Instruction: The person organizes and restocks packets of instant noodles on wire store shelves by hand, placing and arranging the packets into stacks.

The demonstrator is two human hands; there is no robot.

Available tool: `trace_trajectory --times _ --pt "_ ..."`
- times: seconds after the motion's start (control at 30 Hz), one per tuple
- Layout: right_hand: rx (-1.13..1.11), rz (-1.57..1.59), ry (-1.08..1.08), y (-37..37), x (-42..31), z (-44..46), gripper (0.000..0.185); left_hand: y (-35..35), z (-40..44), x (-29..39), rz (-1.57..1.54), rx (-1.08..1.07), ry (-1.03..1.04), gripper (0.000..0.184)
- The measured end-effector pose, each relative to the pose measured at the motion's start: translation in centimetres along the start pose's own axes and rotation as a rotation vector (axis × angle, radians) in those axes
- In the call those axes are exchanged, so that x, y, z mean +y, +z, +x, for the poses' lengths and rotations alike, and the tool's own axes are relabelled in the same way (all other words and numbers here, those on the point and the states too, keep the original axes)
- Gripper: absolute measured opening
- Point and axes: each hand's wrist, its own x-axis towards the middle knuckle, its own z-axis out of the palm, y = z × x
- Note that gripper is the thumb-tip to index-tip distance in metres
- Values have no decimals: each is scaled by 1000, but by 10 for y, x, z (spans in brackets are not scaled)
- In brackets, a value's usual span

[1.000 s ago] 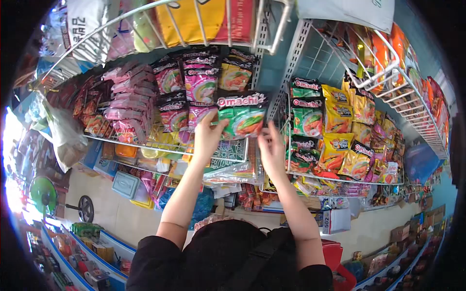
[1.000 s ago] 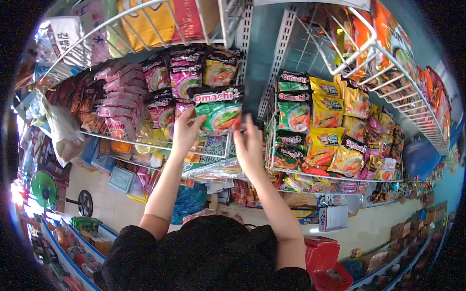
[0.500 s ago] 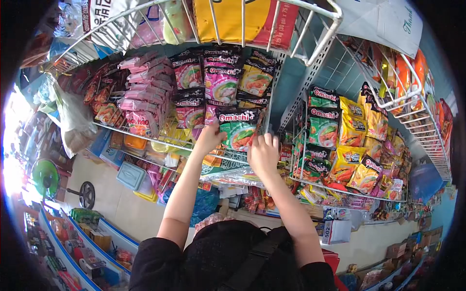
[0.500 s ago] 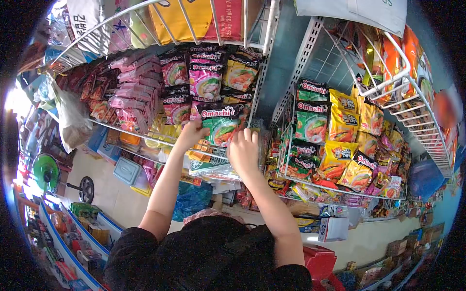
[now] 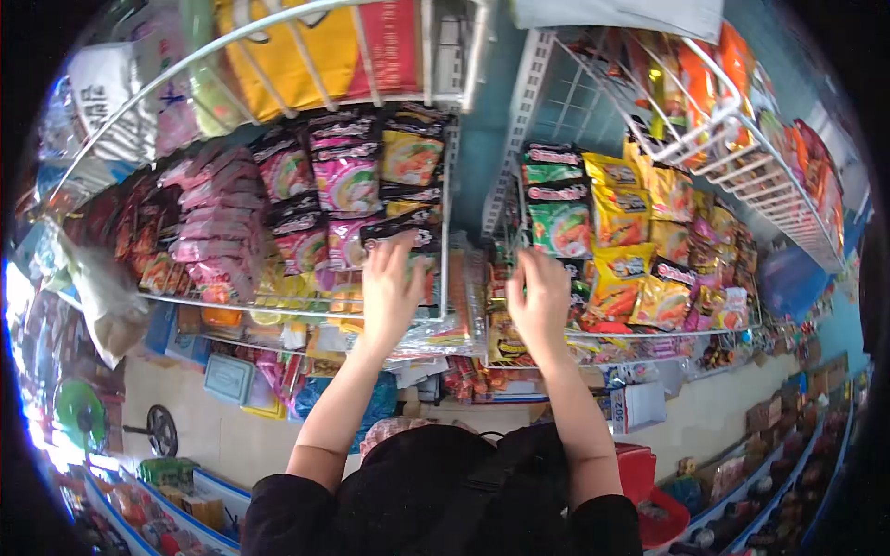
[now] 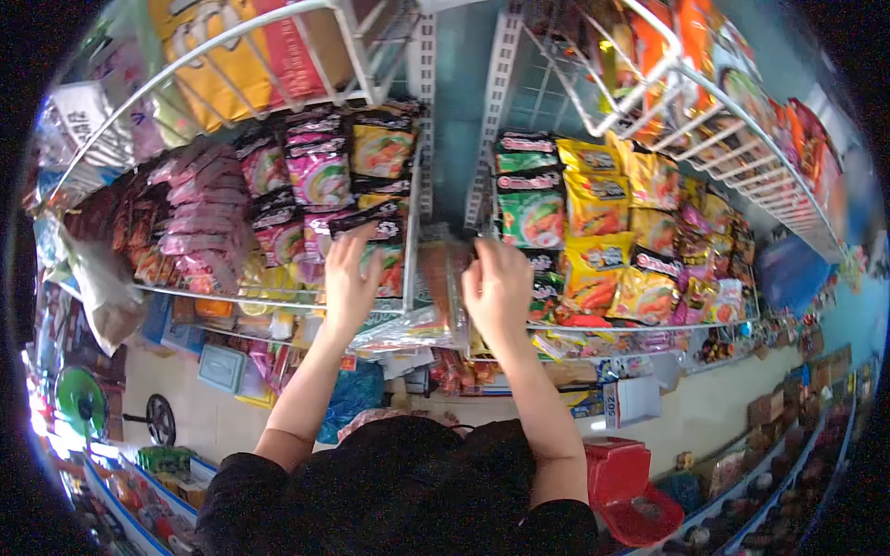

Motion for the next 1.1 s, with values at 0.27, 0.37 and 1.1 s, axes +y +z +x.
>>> trace_trajectory --times 0.27,0.37,1.1 --pt "4 246 486 18 97 -31 54 142 40 69 -212 -159 -13 59" --pt "60 394 568 26 91 -21 64 192 43 72 -170 -90 -18 65" --pt "300 316 229 -13 4 26 58 76 67 68 -940 -79 -240 36"
